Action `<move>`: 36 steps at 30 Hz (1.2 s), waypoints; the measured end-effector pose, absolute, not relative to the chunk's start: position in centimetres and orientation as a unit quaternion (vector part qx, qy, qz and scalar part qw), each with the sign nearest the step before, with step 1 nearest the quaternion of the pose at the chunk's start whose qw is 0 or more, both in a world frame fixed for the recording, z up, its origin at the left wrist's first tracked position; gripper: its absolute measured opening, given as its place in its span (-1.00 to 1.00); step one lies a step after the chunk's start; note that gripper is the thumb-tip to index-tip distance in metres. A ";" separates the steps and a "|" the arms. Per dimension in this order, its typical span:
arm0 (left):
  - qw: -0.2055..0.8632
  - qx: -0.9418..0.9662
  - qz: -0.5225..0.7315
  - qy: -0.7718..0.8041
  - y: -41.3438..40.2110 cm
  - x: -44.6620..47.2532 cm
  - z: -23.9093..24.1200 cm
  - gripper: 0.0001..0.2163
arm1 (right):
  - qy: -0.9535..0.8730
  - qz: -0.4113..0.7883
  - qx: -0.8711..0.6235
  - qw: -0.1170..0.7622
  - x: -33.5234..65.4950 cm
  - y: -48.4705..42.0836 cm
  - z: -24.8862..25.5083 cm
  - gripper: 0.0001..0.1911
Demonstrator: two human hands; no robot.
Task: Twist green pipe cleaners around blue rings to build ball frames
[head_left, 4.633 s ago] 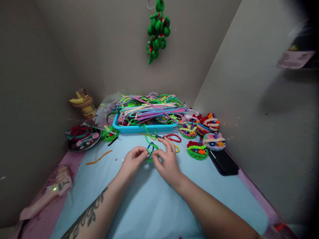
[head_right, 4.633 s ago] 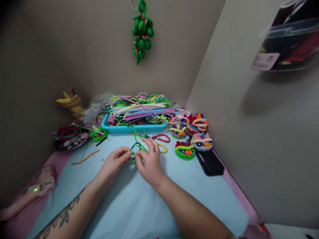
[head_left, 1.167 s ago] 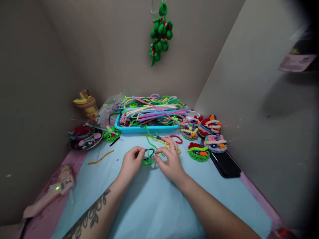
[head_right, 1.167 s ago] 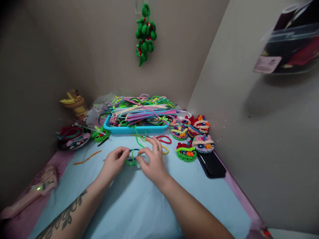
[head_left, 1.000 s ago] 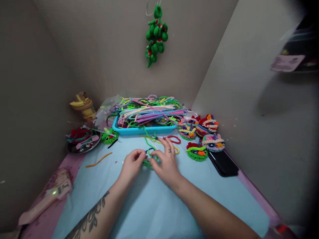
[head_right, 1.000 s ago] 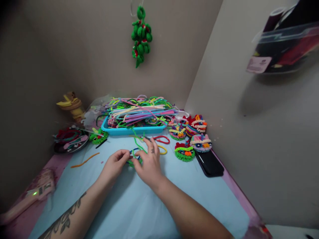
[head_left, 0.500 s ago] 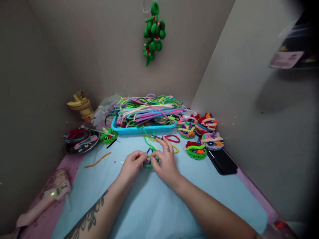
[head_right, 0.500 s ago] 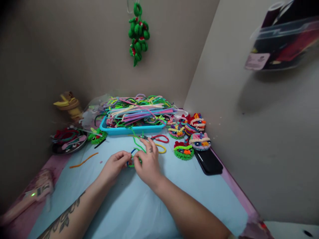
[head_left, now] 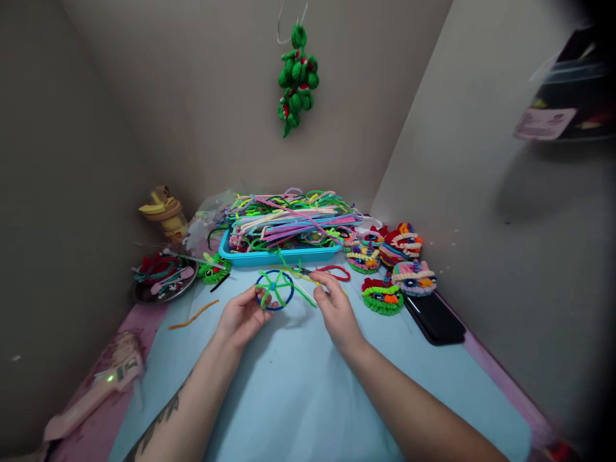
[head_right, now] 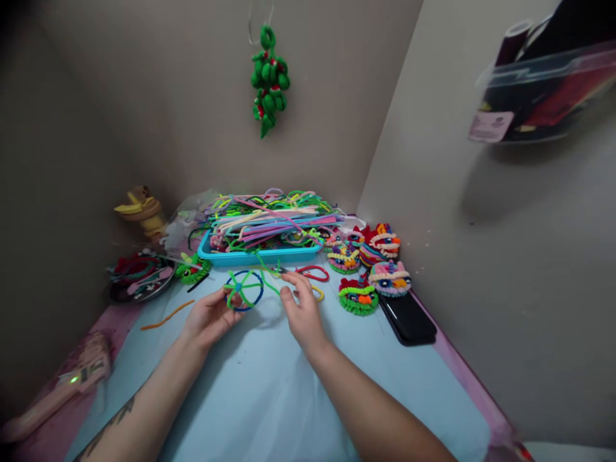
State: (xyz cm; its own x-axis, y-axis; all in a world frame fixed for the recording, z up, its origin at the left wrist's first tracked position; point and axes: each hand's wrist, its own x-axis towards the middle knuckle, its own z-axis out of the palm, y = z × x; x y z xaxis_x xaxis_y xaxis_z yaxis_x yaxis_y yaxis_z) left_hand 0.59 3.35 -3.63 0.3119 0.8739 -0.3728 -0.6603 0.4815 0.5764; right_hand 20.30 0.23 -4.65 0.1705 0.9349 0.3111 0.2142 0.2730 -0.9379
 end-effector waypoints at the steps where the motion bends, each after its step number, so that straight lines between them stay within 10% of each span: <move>1: 0.792 0.162 0.489 0.327 3.3 0.6 -3.7 -0.95 | -0.553 0.351 -0.502 0.565 20.2 0.3 -4.8 -0.69; 36: 0.807 0.208 0.421 0.358 3.1 1.0 -4.8 -0.93 | -0.472 0.560 -0.453 0.508 19.6 0.5 -4.9 -0.79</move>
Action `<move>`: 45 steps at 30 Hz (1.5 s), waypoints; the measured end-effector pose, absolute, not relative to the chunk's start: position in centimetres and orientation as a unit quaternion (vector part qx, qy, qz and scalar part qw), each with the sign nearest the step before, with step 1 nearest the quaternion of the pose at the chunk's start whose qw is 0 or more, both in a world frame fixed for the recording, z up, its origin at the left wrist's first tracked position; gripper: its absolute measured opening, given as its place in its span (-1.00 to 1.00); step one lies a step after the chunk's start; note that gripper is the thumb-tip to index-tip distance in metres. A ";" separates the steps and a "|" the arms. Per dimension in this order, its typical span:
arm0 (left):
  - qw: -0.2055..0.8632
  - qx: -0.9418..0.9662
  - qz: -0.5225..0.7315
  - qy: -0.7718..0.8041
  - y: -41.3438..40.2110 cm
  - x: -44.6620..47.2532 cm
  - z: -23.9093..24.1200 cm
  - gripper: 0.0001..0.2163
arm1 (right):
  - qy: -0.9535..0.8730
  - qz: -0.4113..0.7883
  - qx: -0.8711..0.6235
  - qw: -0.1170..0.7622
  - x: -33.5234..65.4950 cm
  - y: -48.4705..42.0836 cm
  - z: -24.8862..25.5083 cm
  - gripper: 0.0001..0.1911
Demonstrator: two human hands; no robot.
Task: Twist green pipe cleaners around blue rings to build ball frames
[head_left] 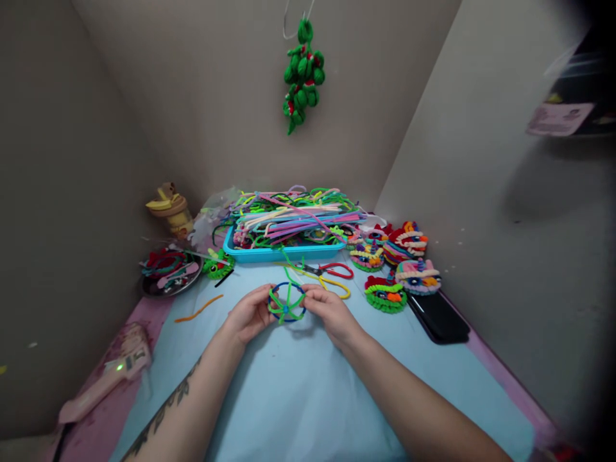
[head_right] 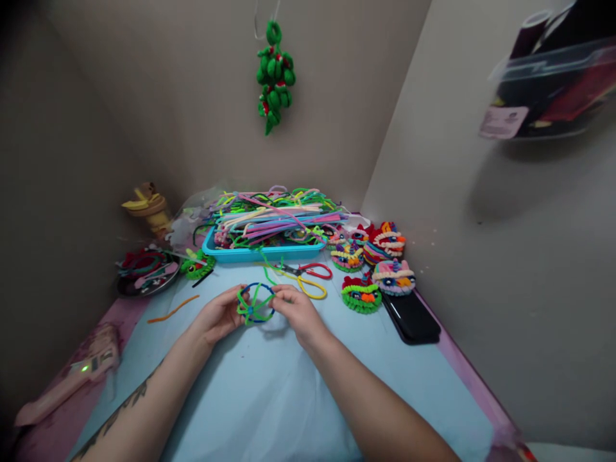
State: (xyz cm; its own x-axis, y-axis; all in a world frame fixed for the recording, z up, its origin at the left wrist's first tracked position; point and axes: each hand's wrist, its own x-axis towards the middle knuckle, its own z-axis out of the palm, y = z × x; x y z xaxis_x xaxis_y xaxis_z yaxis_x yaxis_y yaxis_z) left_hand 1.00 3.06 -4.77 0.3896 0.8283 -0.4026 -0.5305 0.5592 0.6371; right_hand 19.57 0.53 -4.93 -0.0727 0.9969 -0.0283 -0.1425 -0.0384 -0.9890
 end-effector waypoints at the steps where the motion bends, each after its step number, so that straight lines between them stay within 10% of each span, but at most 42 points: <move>1: 0.809 0.200 0.421 0.359 3.1 1.0 -4.7 -0.93 | -0.470 0.563 -0.453 0.506 19.5 0.5 -4.9 -0.79; 9: 0.786 0.188 0.451 0.380 3.1 1.2 -4.0 -0.86 | -0.435 0.581 -0.467 0.505 19.7 0.8 -5.5 -0.74; 21: 0.469 0.647 0.438 0.411 0.0 3.0 -2.4 -0.80 | -0.736 0.083 -0.416 0.527 19.4 -1.6 -3.5 -0.79; 45: 0.486 0.632 0.410 0.443 0.2 3.0 -2.3 -0.74 | -0.754 0.061 -0.435 0.489 19.6 -1.3 -3.3 -0.83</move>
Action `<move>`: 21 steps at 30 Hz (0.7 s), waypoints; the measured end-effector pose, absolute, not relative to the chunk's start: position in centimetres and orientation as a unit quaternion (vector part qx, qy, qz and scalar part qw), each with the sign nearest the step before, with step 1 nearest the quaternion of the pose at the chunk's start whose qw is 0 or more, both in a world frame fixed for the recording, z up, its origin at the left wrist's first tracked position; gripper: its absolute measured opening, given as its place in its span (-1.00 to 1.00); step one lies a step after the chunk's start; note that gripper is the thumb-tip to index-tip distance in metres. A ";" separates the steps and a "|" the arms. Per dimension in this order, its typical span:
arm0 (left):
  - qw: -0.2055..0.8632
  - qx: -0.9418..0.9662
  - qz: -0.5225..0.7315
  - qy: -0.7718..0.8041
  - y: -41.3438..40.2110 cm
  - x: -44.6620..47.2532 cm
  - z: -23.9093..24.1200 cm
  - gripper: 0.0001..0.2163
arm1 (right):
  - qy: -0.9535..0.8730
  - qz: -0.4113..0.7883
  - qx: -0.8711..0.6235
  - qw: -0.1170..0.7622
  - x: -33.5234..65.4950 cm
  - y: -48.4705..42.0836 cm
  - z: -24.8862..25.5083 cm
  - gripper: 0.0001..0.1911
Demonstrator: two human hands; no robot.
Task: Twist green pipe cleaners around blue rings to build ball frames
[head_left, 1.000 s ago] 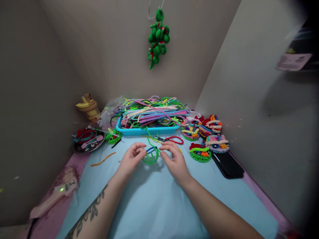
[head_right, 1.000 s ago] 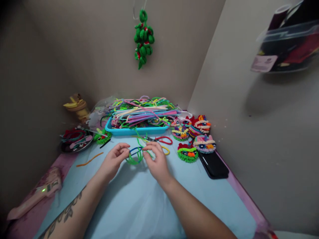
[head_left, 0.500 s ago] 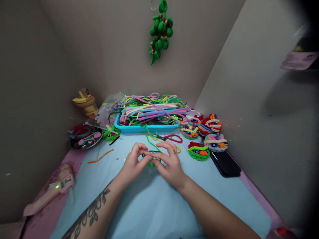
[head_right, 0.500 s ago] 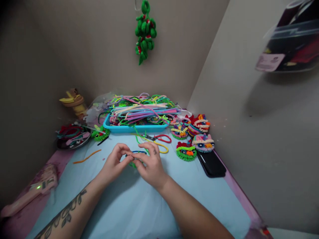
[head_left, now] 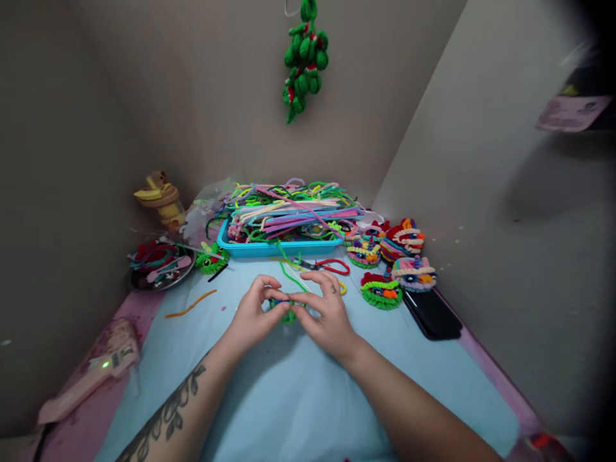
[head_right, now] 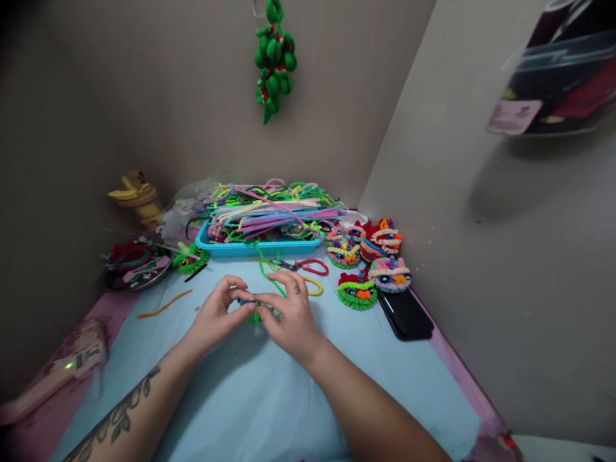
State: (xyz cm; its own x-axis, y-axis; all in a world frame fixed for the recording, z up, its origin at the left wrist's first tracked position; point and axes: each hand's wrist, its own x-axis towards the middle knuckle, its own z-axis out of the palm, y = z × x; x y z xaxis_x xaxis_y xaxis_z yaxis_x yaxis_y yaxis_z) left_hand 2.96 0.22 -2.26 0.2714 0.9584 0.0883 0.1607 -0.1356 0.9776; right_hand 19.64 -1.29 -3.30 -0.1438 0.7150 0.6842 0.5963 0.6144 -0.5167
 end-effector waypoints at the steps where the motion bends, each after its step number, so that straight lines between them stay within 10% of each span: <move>1: 0.487 0.629 0.410 0.446 0.2 3.0 -2.2 -0.74 | -0.756 0.068 -0.432 0.487 19.6 -1.3 -3.3 -0.82; 21: 0.441 0.664 0.390 0.460 0.2 2.9 -2.5 -0.81 | -0.749 0.107 -0.457 0.468 19.4 -0.8 -3.9 -0.87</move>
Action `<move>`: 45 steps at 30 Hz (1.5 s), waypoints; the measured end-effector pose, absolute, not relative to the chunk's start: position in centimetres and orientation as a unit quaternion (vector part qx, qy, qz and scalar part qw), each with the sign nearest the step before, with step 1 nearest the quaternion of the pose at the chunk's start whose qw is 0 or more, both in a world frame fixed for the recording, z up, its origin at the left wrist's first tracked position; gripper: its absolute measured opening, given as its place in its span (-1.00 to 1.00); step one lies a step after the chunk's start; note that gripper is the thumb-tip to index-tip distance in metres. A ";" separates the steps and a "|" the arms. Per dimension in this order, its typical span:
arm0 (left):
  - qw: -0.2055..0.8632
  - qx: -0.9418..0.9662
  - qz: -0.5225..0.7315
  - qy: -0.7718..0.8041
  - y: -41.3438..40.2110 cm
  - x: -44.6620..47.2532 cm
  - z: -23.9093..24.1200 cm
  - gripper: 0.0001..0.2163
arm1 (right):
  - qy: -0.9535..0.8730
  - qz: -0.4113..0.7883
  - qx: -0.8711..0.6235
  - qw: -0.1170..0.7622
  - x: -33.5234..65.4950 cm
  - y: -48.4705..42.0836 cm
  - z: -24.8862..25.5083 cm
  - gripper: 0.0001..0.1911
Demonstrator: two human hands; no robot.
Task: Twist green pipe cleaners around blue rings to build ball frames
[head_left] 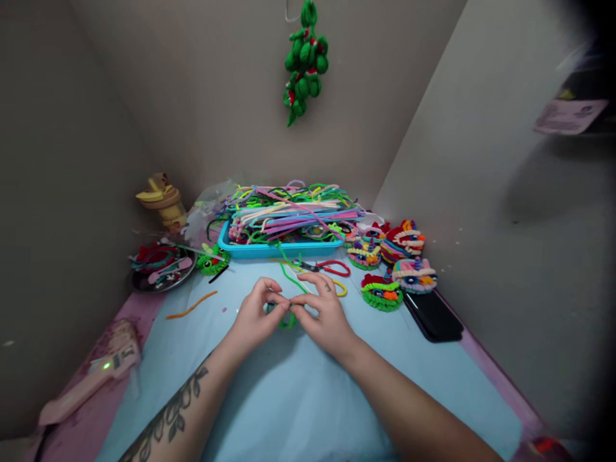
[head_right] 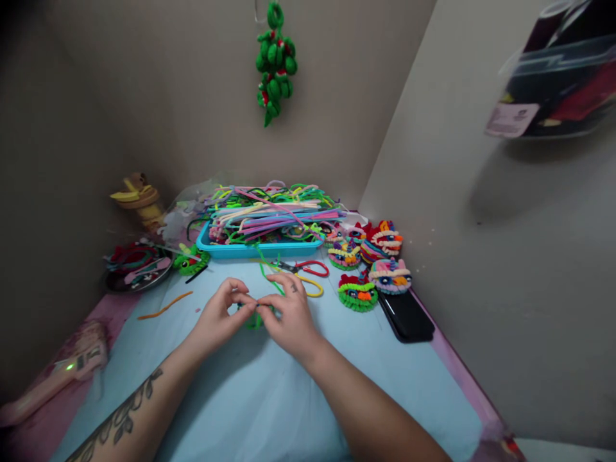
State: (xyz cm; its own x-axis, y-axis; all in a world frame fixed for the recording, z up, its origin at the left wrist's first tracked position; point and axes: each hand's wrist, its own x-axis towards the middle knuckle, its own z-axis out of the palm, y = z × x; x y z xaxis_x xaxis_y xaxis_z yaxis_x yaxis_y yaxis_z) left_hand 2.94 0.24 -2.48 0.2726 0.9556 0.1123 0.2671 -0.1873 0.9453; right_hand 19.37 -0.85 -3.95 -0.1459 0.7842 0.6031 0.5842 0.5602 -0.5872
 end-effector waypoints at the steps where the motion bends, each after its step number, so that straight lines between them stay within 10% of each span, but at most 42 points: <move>1: 0.435 0.672 0.388 0.456 0.2 2.9 -2.6 -0.81 | -0.747 0.111 -0.458 0.469 19.4 -0.8 -4.0 -0.88; 34: 0.309 0.761 0.325 0.469 0.7 2.8 -2.7 -0.87 | -0.677 0.248 -0.528 0.449 19.2 -0.1 -4.7 -0.87; 39: 0.384 0.718 0.349 0.464 0.8 3.0 -2.5 -0.86 | -0.656 0.293 -0.507 0.477 19.4 0.1 -4.8 -0.85; 45: 0.618 0.553 0.368 0.421 1.3 2.6 -3.0 -0.69 | -0.334 0.616 -0.448 0.555 19.9 1.1 -5.2 -0.83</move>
